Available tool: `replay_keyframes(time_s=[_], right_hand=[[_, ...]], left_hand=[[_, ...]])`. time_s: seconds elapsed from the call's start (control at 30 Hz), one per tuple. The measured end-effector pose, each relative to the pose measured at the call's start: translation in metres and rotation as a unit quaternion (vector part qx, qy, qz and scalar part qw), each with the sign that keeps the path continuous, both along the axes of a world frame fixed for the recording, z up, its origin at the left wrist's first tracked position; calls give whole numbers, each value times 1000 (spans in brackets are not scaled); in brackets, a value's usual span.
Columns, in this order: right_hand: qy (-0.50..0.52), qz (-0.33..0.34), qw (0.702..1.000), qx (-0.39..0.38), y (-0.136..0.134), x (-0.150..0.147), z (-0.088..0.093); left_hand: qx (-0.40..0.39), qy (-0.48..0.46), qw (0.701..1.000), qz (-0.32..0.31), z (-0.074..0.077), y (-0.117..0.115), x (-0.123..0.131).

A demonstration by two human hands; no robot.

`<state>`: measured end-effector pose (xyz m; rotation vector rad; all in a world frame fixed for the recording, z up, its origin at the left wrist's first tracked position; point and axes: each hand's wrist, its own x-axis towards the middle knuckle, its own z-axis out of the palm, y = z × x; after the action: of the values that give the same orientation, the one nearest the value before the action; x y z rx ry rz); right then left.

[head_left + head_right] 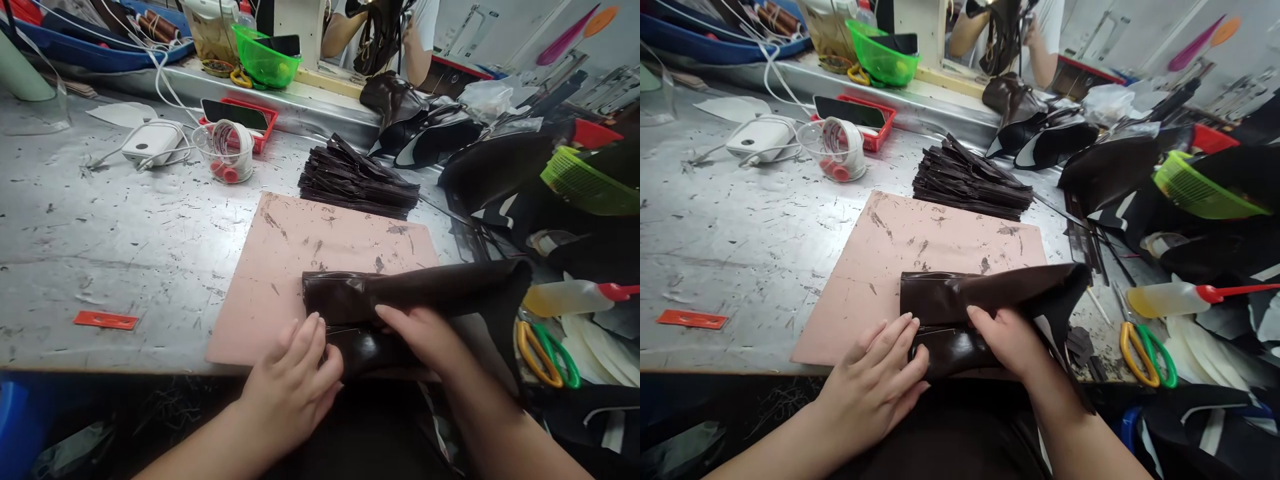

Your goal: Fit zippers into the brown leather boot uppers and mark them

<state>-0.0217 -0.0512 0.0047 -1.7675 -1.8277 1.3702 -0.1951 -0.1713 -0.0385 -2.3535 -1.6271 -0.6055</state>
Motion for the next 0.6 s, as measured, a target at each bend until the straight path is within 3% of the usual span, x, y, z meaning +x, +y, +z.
replay_keyframes(time_s=[0.23,0.37,0.6], right_hand=[[-42,-49,993,-97,5,6,-3],[2,-58,992,-111,7,4,3],[-91,-30,992,-81,6,-1,5]], left_hand=[[-40,28,998,-28,8,7,-5],[-33,41,998,-40,10,10,-2],[-75,106,990,-54,16,19,7]])
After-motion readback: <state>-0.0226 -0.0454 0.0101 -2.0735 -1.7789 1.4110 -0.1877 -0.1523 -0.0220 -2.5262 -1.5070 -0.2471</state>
